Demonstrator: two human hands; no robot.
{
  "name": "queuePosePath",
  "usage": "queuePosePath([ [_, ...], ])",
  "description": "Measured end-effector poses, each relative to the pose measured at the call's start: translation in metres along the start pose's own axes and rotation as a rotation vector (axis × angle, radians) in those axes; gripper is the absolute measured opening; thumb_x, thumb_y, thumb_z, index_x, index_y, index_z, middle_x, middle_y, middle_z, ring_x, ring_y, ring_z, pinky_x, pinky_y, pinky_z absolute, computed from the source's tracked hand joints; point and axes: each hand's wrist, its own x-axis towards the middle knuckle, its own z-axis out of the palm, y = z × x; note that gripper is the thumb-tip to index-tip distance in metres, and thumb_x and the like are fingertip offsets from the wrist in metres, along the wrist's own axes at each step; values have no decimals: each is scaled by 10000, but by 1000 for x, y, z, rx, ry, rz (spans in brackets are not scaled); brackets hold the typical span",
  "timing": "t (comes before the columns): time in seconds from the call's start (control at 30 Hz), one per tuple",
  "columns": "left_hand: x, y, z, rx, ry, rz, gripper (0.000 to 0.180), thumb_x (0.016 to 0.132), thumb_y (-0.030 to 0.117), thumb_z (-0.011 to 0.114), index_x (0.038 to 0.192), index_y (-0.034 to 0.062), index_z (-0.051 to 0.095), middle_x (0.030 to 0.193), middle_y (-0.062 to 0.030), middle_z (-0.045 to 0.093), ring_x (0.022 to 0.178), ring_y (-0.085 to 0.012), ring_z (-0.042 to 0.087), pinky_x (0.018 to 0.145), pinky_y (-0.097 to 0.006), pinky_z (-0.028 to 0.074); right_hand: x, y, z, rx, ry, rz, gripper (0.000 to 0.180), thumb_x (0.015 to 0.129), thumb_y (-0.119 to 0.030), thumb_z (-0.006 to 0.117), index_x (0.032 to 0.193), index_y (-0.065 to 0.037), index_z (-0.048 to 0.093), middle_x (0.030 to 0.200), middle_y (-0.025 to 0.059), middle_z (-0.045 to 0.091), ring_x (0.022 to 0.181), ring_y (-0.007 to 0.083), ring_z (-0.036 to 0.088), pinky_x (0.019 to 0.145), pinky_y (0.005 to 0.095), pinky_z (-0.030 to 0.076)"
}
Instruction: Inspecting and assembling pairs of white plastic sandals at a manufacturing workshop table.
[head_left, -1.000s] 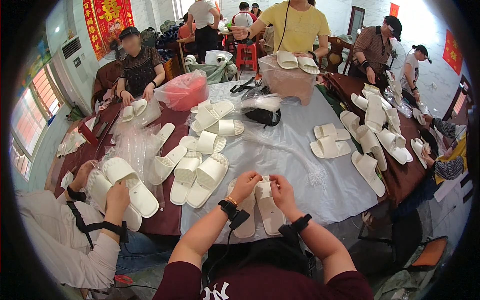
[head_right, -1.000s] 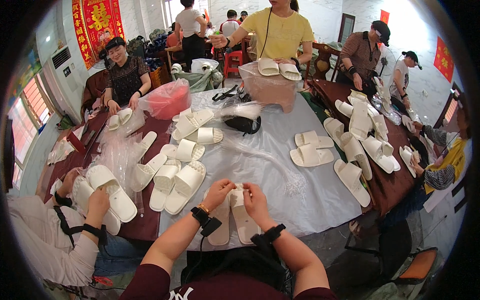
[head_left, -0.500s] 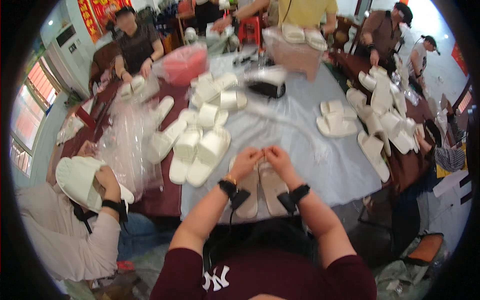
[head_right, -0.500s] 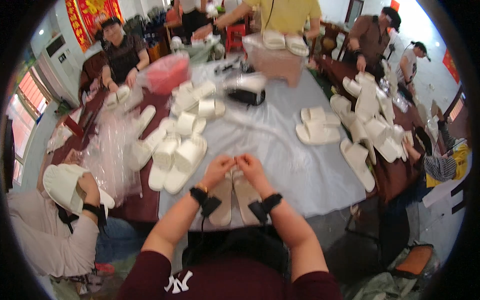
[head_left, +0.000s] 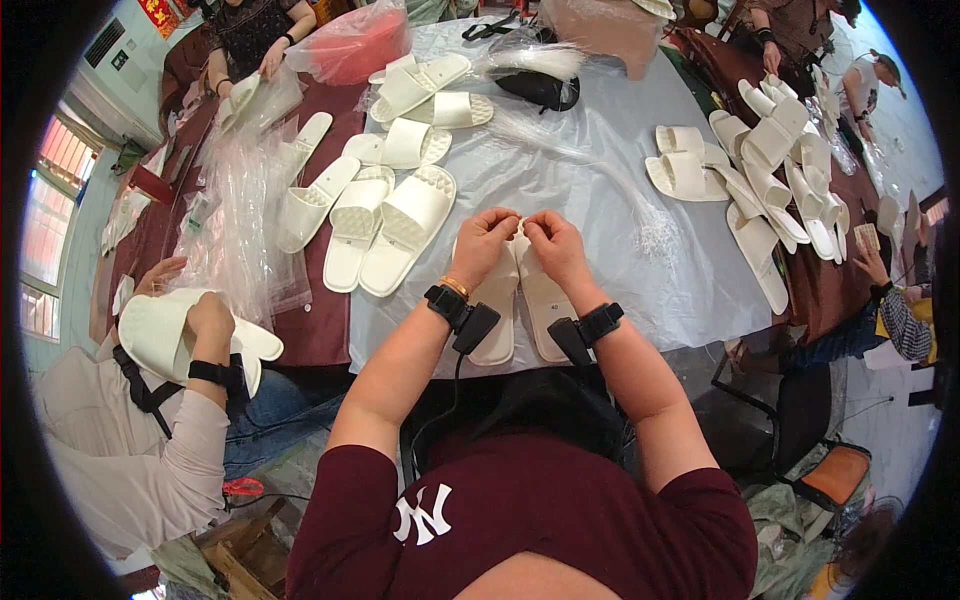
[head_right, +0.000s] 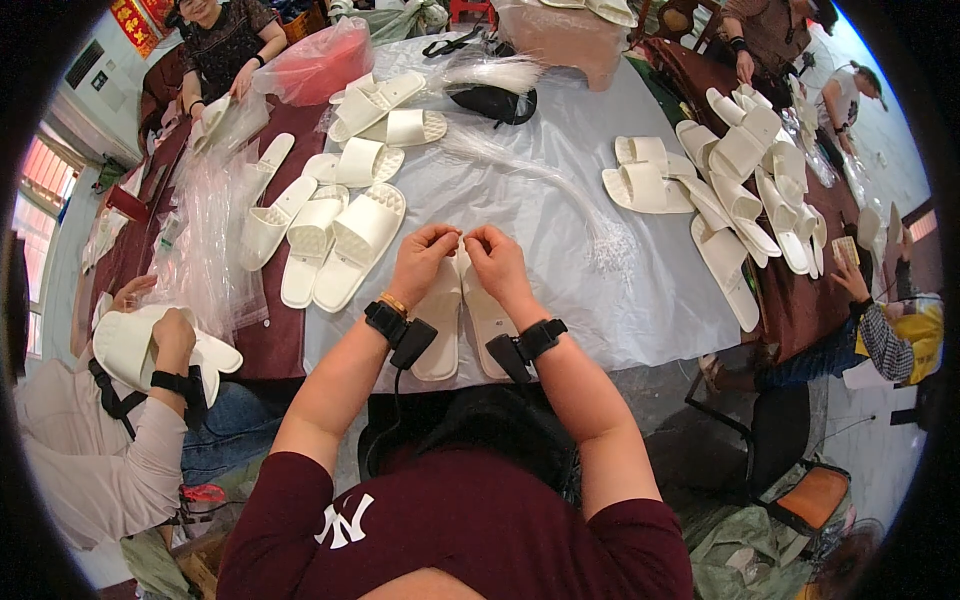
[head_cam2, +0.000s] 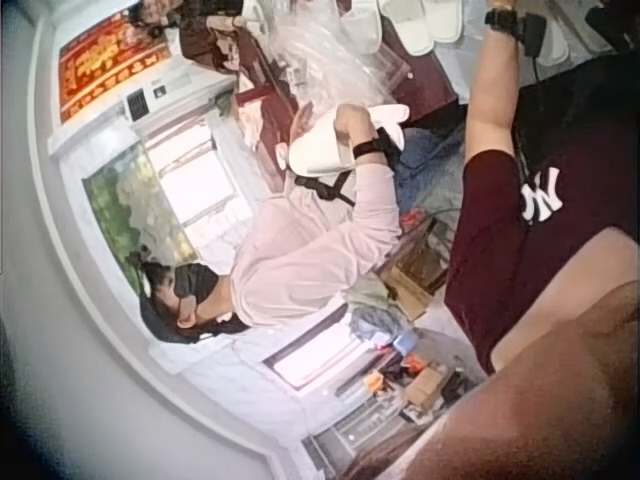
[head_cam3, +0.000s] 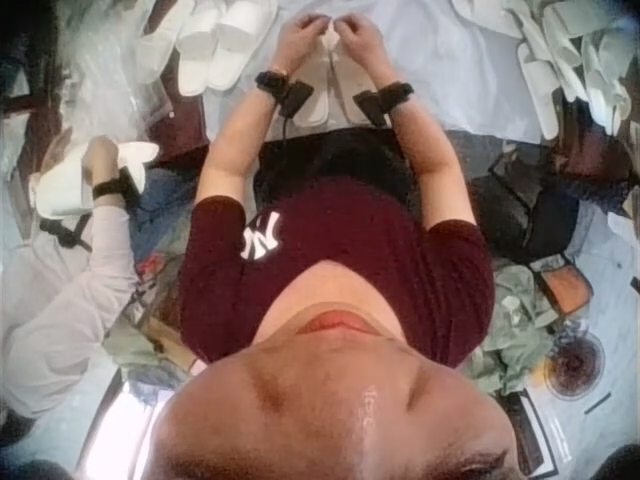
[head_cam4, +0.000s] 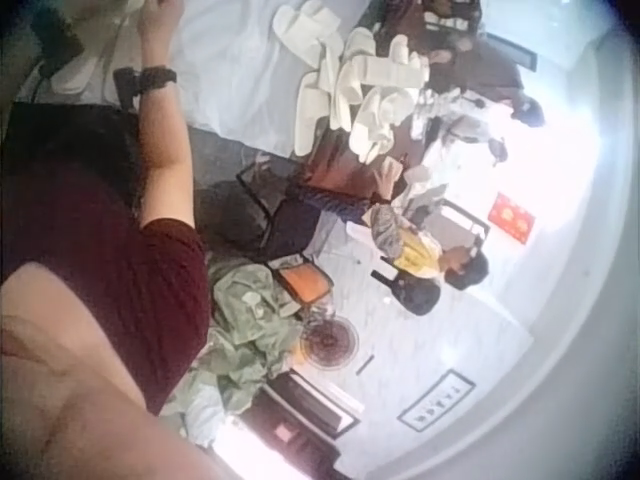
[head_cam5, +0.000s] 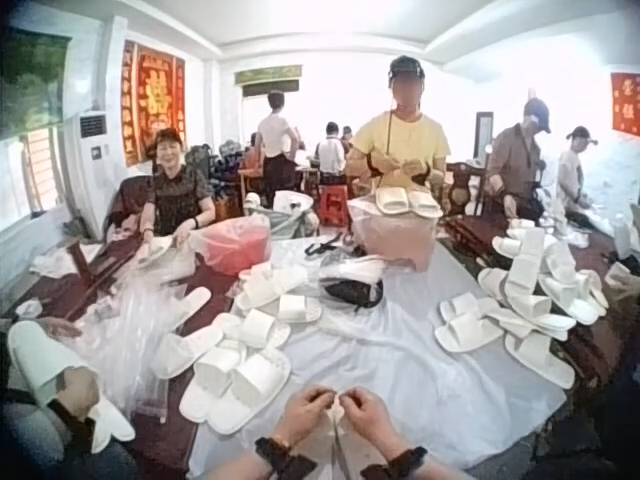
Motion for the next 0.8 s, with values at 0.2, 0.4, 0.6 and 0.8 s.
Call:
queuePosePath([
  [0.2, 0, -3, -1, -24, 17, -14, 178, 872, 140, 613, 949, -9, 671, 803, -15, 646, 713, -85, 566, 670, -228, 468, -2, -8, 0, -37, 2, -9, 165, 862, -150, 591, 884, 8, 635, 720, 100, 647, 642, 148, 589, 607, 290, 471],
  [0.4, 2, 2, -1, 50, 11, -8, 155, 864, 131, 626, 923, -5, 668, 789, -10, 635, 697, -80, 556, 653, -223, 462, 0, -8, 0, -32, -6, -16, 163, 860, -146, 593, 878, 11, 634, 711, 110, 645, 627, 155, 590, 597, 295, 472],
  [0.6, 3, 0, -1, 155, 26, 41, 153, 851, 136, 634, 895, -7, 668, 762, -7, 635, 676, -70, 559, 627, -221, 461, 0, -12, 0, -63, -1, -23, 155, 849, -138, 599, 862, 11, 640, 704, 113, 647, 619, 163, 602, 590, 294, 475],
  [0.8, 1, 2, 0, 174, 30, 53, 158, 846, 138, 636, 883, -11, 671, 744, 2, 630, 669, -59, 552, 614, -214, 448, 0, -10, 0, -67, 27, -37, 152, 841, -138, 608, 848, 10, 643, 699, 110, 646, 618, 156, 602, 586, 288, 475],
])
